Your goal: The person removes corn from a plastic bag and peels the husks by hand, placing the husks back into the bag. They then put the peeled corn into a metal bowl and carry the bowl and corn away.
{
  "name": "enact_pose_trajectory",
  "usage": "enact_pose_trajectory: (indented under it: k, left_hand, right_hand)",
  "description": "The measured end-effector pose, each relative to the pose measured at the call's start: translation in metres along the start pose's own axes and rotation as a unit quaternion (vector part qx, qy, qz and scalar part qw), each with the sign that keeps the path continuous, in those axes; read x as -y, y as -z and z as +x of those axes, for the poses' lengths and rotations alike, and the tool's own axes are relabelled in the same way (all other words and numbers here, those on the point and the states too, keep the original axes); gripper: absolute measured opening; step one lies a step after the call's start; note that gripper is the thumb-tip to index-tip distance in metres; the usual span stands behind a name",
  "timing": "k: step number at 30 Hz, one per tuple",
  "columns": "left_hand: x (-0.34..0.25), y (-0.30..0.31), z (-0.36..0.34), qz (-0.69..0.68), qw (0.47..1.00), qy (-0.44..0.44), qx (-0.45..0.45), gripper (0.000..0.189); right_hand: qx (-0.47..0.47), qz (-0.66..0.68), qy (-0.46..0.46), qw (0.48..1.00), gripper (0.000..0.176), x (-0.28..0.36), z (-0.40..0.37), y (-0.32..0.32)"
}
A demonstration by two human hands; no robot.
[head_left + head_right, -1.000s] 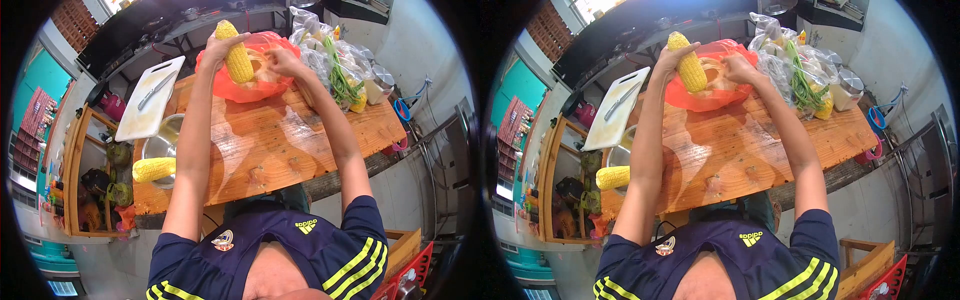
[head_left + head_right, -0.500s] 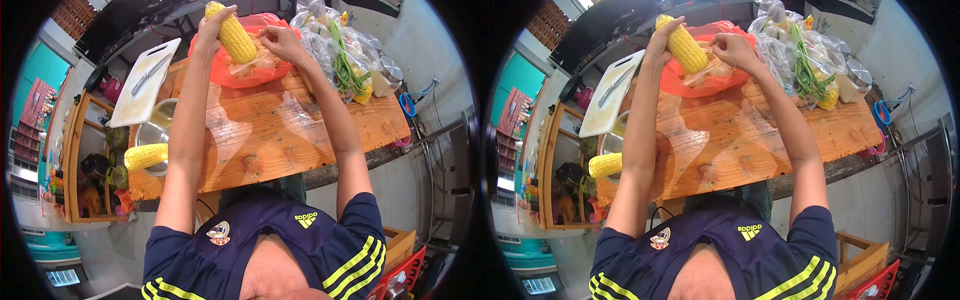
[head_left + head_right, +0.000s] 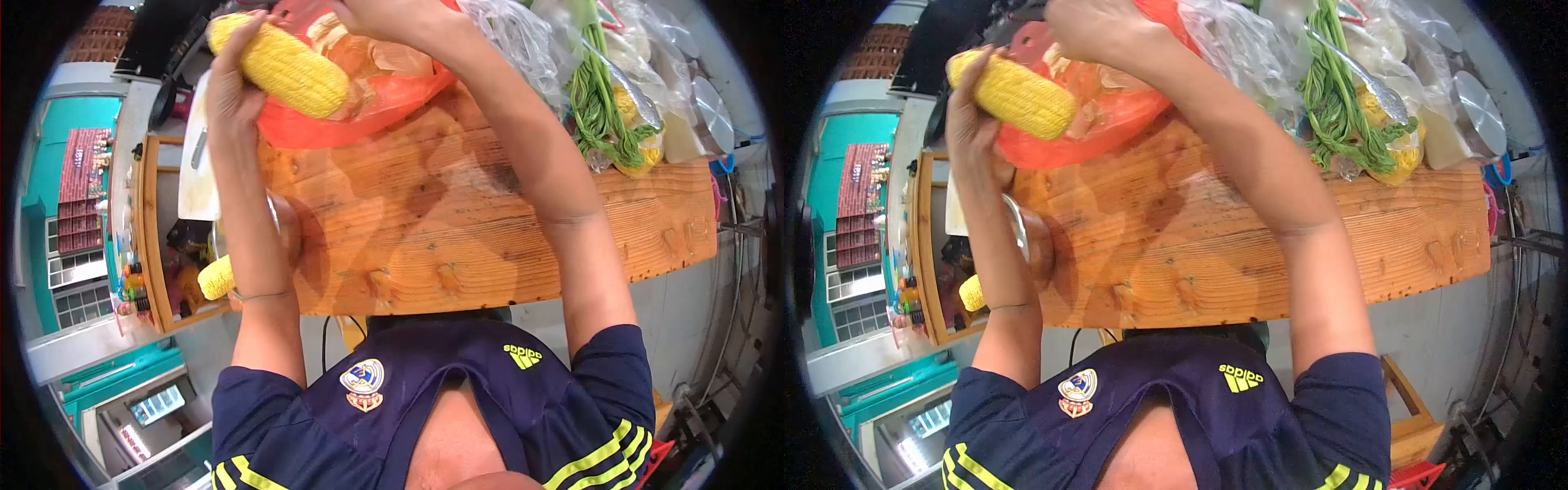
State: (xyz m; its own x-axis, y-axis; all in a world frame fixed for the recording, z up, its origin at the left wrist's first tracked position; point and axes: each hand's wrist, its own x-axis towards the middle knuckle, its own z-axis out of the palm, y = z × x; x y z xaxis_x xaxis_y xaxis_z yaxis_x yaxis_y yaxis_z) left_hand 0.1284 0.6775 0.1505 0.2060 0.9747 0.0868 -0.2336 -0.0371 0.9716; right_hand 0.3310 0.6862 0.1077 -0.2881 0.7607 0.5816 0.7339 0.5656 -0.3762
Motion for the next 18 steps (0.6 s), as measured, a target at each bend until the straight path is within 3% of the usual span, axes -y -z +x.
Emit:
enact_pose_trajectory:
  k: [1, 3, 6, 7, 10, 14, 18]
  left_hand:
    - [0.000, 0.000, -0.003, -0.007, 0.999, 0.004, -0.050, 0.025]
    - [0.001, 0.010, -0.011, -0.010, 0.999, 0.007, -0.050, 0.023]
    - [0.004, 0.018, -0.024, -0.036, 0.997, 0.033, -0.056, 0.030]
    - [0.011, 0.016, -0.027, -0.034, 0.996, 0.004, -0.078, 0.029]
    - [0.030, 0.020, -0.034, -0.048, 0.993, 0.002, -0.107, 0.028]
    - [0.034, -0.007, -0.043, -0.176, 0.974, 0.002, -0.139, 0.027]
    - [0.034, -0.039, -0.037, -0.267, 0.940, 0.032, -0.211, 0.021]
  right_hand:
    - [0.023, 0.003, -0.028, 0.999, 0.028, -0.002, 0.006, -0.004]
    - [-0.119, 0.073, 0.007, 0.990, 0.028, -0.010, -0.009, -0.036]
    - [0.033, 0.133, -0.037, 0.990, 0.030, -0.001, -0.026, 0.014]
    - [0.073, 0.159, -0.060, 0.983, 0.031, 0.003, -0.028, 0.030]
    - [0.130, 0.147, -0.097, 0.976, 0.043, 0.013, -0.034, 0.058]
    - [0.024, 0.217, 0.077, 0.973, 0.067, 0.003, -0.044, 0.026]
    - [0.234, 0.249, -0.079, 0.936, 0.078, 0.038, -0.037, 0.027]
